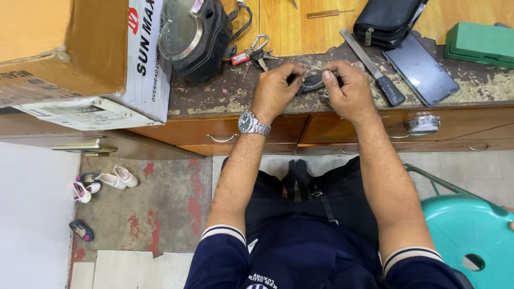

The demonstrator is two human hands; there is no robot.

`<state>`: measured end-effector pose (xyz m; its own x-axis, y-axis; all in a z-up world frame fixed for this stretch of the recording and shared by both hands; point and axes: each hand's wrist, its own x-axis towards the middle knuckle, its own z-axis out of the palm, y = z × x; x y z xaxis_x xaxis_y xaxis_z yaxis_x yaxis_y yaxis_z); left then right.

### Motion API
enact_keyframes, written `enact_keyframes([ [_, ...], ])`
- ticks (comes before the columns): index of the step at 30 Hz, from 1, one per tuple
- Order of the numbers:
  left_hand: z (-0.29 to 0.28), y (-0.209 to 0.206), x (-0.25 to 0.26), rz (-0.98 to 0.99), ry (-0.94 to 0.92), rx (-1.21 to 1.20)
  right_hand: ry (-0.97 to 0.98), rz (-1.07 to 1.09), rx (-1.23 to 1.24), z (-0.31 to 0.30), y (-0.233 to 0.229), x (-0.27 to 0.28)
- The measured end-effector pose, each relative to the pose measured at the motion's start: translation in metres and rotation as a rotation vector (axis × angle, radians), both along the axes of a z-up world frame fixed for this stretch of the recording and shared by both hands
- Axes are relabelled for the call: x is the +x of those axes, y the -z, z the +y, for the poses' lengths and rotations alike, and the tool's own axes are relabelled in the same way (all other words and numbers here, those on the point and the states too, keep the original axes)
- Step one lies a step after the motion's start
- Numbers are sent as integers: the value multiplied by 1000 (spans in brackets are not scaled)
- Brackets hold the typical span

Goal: Repairing a lock mechanism by carefully manipulating internal pins and springs using a small pick and testing the cylinder with a key.

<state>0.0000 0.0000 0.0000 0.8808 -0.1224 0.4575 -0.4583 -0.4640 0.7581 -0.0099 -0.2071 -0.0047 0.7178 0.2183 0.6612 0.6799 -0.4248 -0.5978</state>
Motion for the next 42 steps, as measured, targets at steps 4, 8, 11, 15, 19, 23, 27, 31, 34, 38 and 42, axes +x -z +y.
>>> enact_keyframes([
  [4, 1, 0, -8, -1, 8, -3, 14, 19, -37, 0, -2, -7],
  [8, 4, -7, 1, -10, 46, 72, 59, 18, -69, 0, -10, 0],
  [11, 6, -8, -1, 26, 78, 84, 84, 39, -105, 3, -11, -2],
  [15, 9, -15, 2, 67, 106, 79, 107, 42, -132, 3, -12, 2],
  [19, 10, -22, 5, 141, 114, 92, 143, 138, -45, 3, -13, 6],
  [23, 6, -41, 10, 174, 128, -56, 333, 394, 251, -18, -10, -25],
  [27, 0, -58, 17, 156, 88, -58, 631, 784, 128, -55, -16, -95],
  [31, 5, -56, 24, 244, 124, -72, 929, 933, 23, -114, 25, -182],
  [34, 7, -55, 37, 331, 159, -90, 1215, 1100, -159, -151, 65, -241],
  [38, 18, -46, 45, 324, 263, -95, 1486, 1295, -254, -143, 112, -286],
  [42, 24, -53, 39, 283, 338, -85, 1422, 1389, -196, -89, 107, -296],
])
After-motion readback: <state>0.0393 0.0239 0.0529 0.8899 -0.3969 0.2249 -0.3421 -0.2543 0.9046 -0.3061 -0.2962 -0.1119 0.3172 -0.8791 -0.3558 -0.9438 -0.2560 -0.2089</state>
